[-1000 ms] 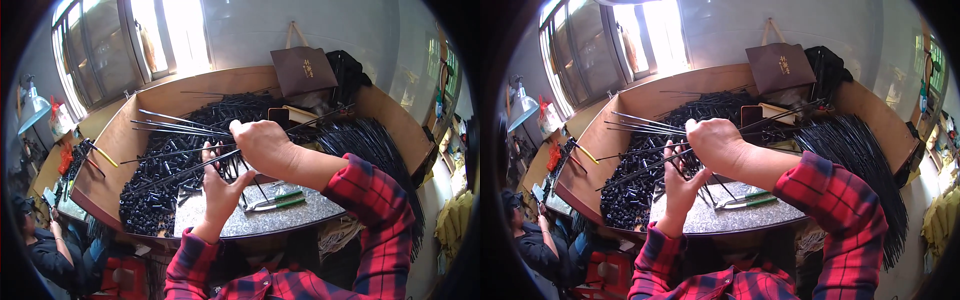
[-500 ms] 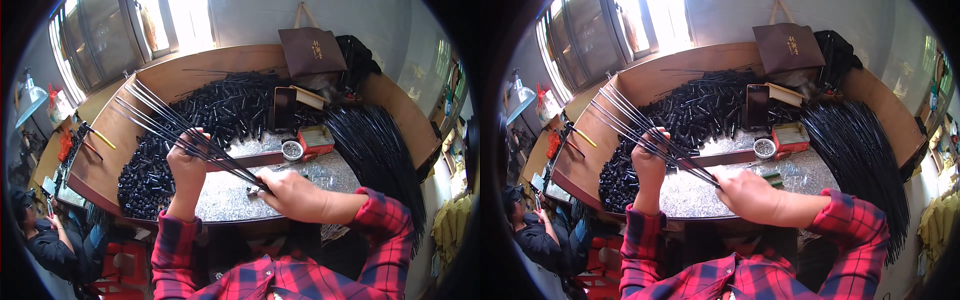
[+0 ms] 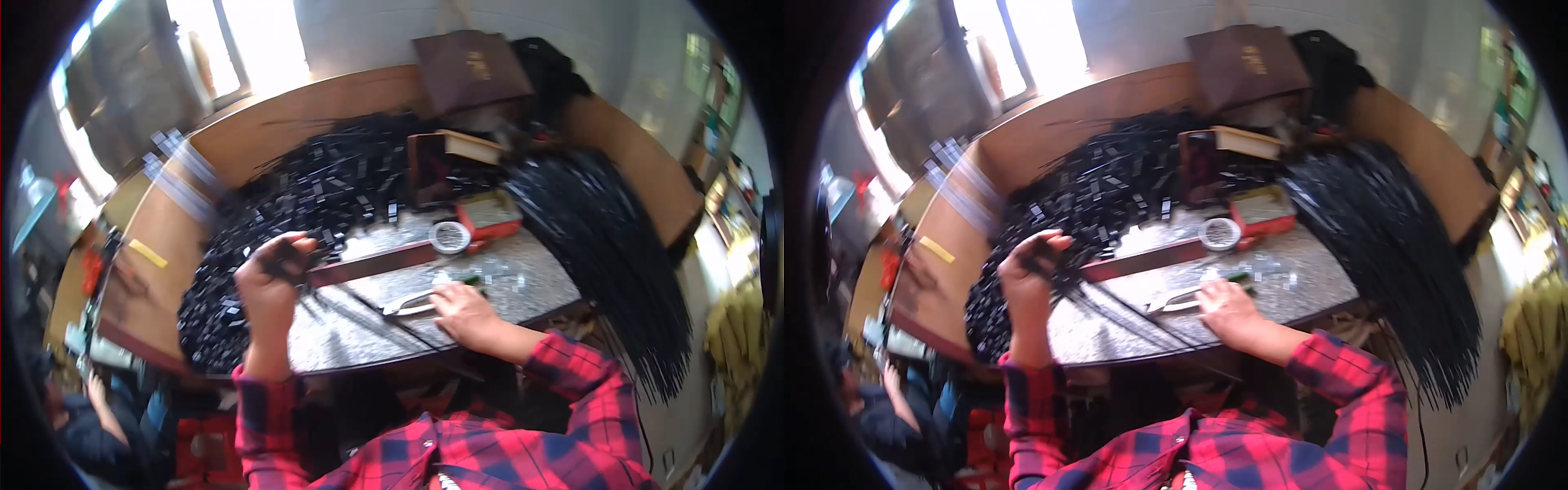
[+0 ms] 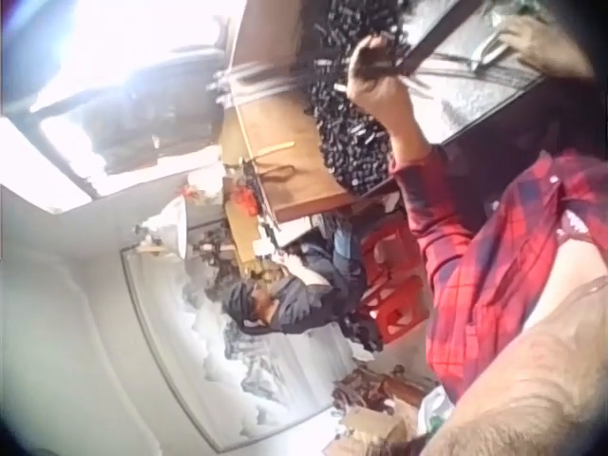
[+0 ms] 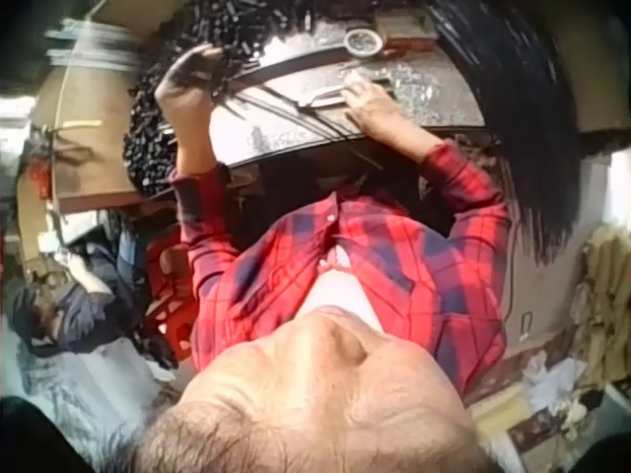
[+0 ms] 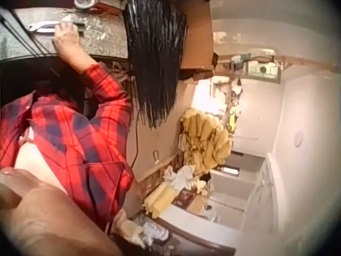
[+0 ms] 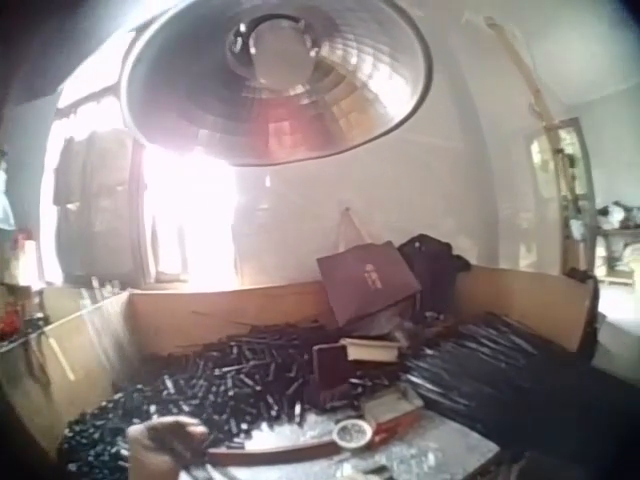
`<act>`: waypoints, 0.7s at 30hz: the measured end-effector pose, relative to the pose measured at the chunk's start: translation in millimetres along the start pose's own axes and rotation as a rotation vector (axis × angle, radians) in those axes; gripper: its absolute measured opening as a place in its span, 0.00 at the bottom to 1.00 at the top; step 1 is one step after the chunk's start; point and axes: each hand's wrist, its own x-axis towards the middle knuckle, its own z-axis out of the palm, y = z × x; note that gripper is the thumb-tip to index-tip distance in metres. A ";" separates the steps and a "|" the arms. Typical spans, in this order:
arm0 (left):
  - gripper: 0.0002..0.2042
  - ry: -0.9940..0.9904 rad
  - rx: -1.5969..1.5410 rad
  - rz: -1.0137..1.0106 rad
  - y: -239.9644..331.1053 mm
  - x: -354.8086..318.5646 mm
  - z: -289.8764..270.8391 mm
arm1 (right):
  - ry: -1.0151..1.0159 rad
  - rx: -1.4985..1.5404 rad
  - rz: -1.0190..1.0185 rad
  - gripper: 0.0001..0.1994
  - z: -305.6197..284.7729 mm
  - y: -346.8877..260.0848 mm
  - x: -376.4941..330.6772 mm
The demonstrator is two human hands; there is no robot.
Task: Assembling black plastic components into base units and trimming excess material using pliers.
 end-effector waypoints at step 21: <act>0.06 0.109 0.197 -0.026 10.8 -33.3 -3.3 | 0.033 -0.395 0.283 0.03 -69.4 101.6 -60.5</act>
